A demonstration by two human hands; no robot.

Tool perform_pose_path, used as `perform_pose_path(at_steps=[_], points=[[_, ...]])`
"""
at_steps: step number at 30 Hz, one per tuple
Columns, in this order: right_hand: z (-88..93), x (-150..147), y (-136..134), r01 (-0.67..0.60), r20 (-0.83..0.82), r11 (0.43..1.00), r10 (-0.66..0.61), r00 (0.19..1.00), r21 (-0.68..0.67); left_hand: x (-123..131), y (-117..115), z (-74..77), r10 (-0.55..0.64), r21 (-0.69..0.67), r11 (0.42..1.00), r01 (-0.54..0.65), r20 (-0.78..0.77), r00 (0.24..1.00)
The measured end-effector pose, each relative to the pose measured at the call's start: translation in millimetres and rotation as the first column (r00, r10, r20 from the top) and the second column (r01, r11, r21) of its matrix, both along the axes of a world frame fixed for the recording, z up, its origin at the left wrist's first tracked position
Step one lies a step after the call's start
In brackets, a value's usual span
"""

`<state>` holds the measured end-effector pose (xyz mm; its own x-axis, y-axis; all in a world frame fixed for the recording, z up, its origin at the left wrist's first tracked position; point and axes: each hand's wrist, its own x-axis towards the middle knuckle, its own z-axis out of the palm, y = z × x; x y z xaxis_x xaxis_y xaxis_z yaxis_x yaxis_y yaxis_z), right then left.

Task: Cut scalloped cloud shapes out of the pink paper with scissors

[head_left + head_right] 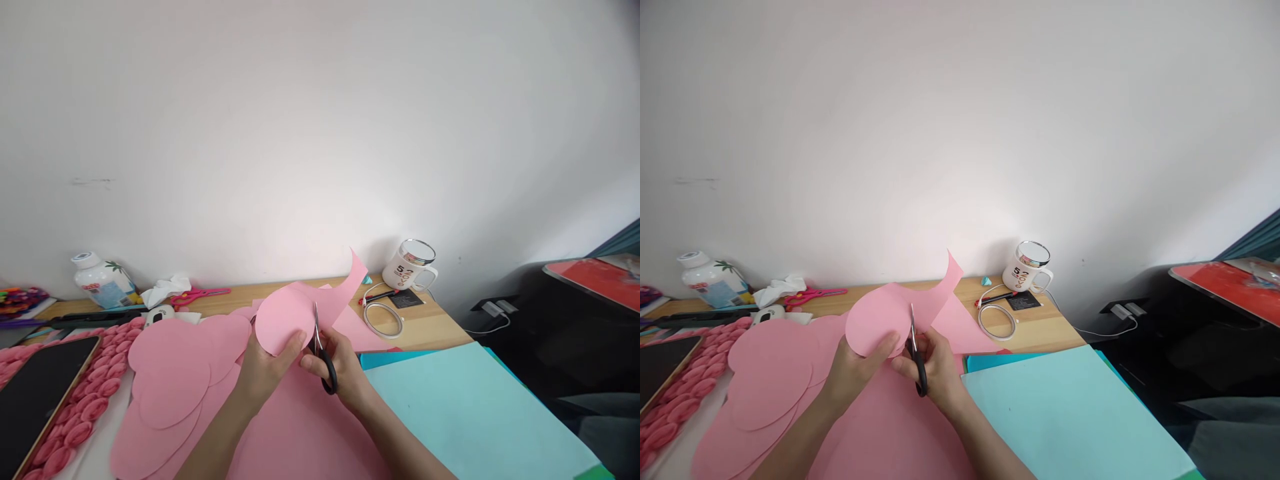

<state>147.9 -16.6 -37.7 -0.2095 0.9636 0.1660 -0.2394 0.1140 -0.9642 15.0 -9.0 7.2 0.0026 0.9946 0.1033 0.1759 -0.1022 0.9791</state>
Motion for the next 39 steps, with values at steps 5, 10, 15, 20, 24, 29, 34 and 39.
perform_pose_path(at_steps=[5,10,15,20,24,29,34,39], points=[[0.8,-0.5,0.1,-0.006,-0.007,1.000,0.006,1.000,-0.004,-0.6,1.1,-1.6,0.008,-0.015,1.000,-0.008,0.002,1.000],[1.3,0.1,0.0,0.002,0.020,1.000,-0.002,1.000,-0.013,-1.5,1.2,-3.4,0.003,-0.015,1.000,-0.003,-0.014,1.000],[0.5,1.1,-0.3,0.023,0.041,0.999,-0.022,0.999,-0.030,-1.8,0.6,-2.5,0.001,-0.015,1.000,-0.002,-0.012,1.000],[-1.0,1.5,-0.8,0.037,0.033,0.998,-0.036,0.999,-0.055,-1.6,0.6,-0.7,-0.087,-0.017,0.996,0.087,0.018,0.996],[-1.0,1.4,-0.9,0.034,0.030,0.997,-0.032,0.999,-0.064,-2.6,1.0,-1.9,-0.037,-0.022,0.999,0.038,0.010,0.999],[1.1,1.3,-1.5,0.017,0.015,0.998,-0.016,1.000,-0.067,-3.5,1.2,-4.6,-0.025,0.001,1.000,0.025,0.000,1.000],[0.0,0.6,-2.4,-0.008,0.000,0.997,0.008,1.000,-0.072,-4.4,2.2,-5.8,-0.005,0.000,1.000,0.005,0.011,1.000],[-6.4,-1.5,-2.8,-0.040,-0.012,0.995,0.039,0.999,-0.093,-2.9,0.3,-4.1,0.018,-0.012,1.000,-0.018,0.031,0.999]])
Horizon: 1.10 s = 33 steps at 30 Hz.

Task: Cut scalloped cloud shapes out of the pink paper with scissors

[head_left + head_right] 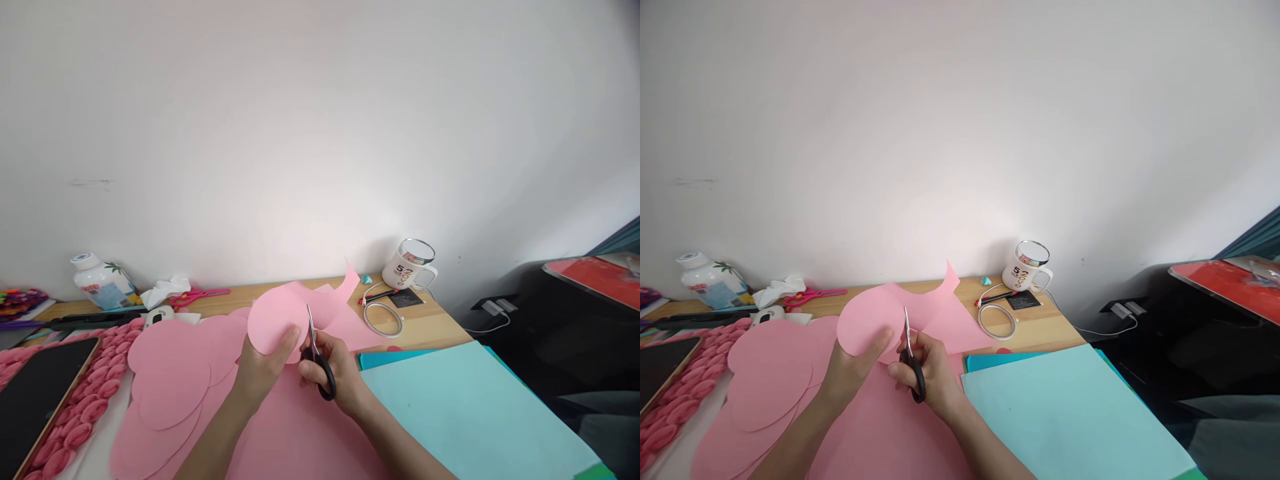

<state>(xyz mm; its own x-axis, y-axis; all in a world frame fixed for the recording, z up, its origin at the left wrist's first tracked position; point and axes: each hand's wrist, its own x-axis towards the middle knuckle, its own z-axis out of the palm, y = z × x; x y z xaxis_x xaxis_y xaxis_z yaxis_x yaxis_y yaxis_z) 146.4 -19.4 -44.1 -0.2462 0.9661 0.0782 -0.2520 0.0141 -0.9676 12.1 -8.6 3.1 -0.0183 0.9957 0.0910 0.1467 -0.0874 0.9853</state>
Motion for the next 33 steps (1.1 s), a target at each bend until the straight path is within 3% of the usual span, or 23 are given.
perform_pose_path(at_steps=[5,10,18,33], points=[[2.3,0.5,2.5,0.033,-0.014,0.999,-0.033,0.999,0.021,2.1,-2.8,4.0,0.023,-0.003,1.000,-0.023,0.018,1.000],[5.7,2.8,4.7,0.022,-0.040,0.995,-0.018,0.999,0.100,0.2,-2.5,4.3,-0.044,-0.018,0.999,0.044,-0.008,0.999],[5.5,4.9,3.5,-0.009,0.003,0.996,0.009,1.000,0.093,0.0,-0.8,4.6,-0.035,-0.029,0.999,0.034,-0.025,0.999],[11.1,4.1,3.0,0.044,0.086,0.998,-0.048,0.995,0.055,-4.2,2.3,-2.0,0.007,-0.050,0.999,-0.010,-0.054,0.998]])
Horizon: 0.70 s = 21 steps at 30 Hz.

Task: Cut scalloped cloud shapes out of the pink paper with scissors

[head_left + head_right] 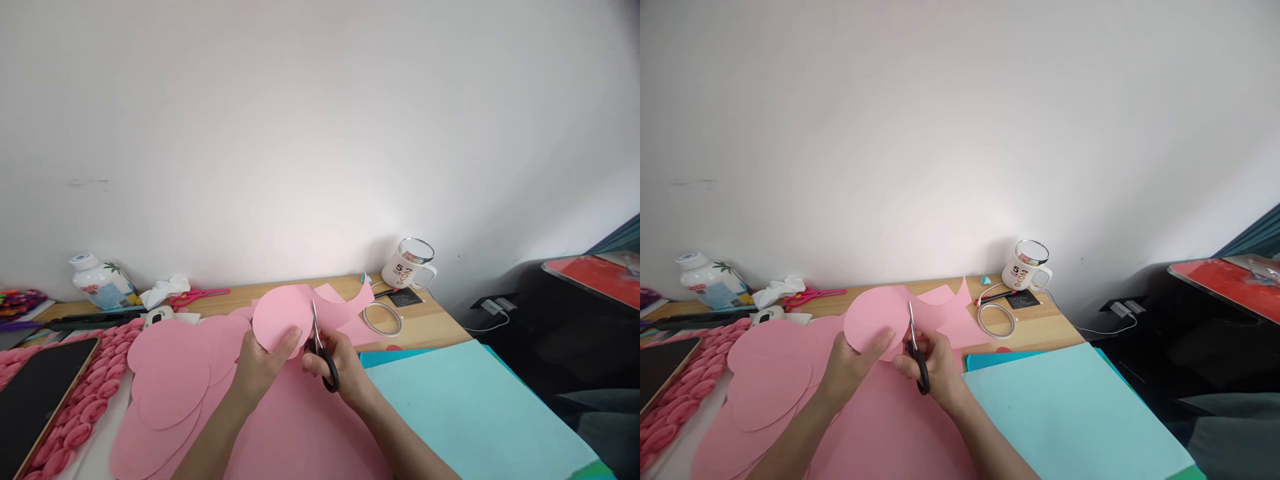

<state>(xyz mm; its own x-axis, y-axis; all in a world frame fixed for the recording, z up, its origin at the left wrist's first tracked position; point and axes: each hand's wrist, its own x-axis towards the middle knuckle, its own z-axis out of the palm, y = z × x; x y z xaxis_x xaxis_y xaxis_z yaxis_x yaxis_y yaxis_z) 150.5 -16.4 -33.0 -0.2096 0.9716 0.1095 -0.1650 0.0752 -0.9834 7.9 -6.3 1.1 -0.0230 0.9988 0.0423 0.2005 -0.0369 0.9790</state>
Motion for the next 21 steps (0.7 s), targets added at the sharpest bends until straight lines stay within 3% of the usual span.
perform_pose_path(at_steps=[21], points=[[-1.9,-0.2,-1.3,-0.011,0.025,0.999,0.013,1.000,-0.047,2.2,0.4,4.6,-0.009,0.024,1.000,0.008,0.031,0.999]])
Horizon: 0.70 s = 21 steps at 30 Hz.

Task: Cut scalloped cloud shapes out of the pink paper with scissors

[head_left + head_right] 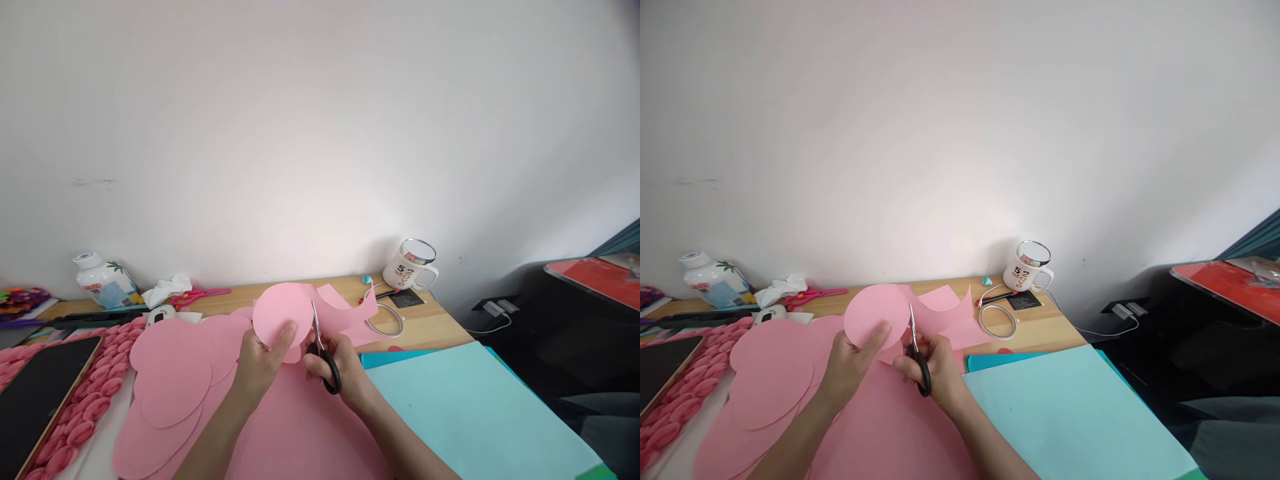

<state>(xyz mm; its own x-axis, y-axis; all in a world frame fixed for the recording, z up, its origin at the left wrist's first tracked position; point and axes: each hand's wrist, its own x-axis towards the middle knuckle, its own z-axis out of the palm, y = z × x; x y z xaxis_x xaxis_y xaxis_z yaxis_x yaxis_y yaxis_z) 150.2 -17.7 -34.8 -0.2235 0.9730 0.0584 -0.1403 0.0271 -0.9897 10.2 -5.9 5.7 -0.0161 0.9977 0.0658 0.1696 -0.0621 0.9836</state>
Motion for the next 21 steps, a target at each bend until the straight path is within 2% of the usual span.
perform_pose_path(at_steps=[5,8,12,21], points=[[-0.6,-2.2,-0.8,-0.009,-0.021,1.000,0.009,1.000,-0.013,0.5,-1.0,0.7,0.040,-0.029,0.999,-0.041,-0.010,0.999],[-2.4,-1.4,0.6,-0.004,-0.054,0.999,0.007,0.999,0.044,1.2,-1.8,1.4,0.052,-0.057,0.997,-0.055,-0.039,0.998],[-5.7,0.7,2.8,0.021,-0.054,0.994,-0.015,0.998,0.112,0.6,-2.4,1.2,0.028,-0.040,0.999,-0.029,-0.034,0.999],[-3.2,-0.3,2.5,0.051,-0.020,0.993,-0.049,0.999,0.109,-0.2,-0.3,0.3,0.018,-0.010,1.000,-0.019,-0.062,0.998]])
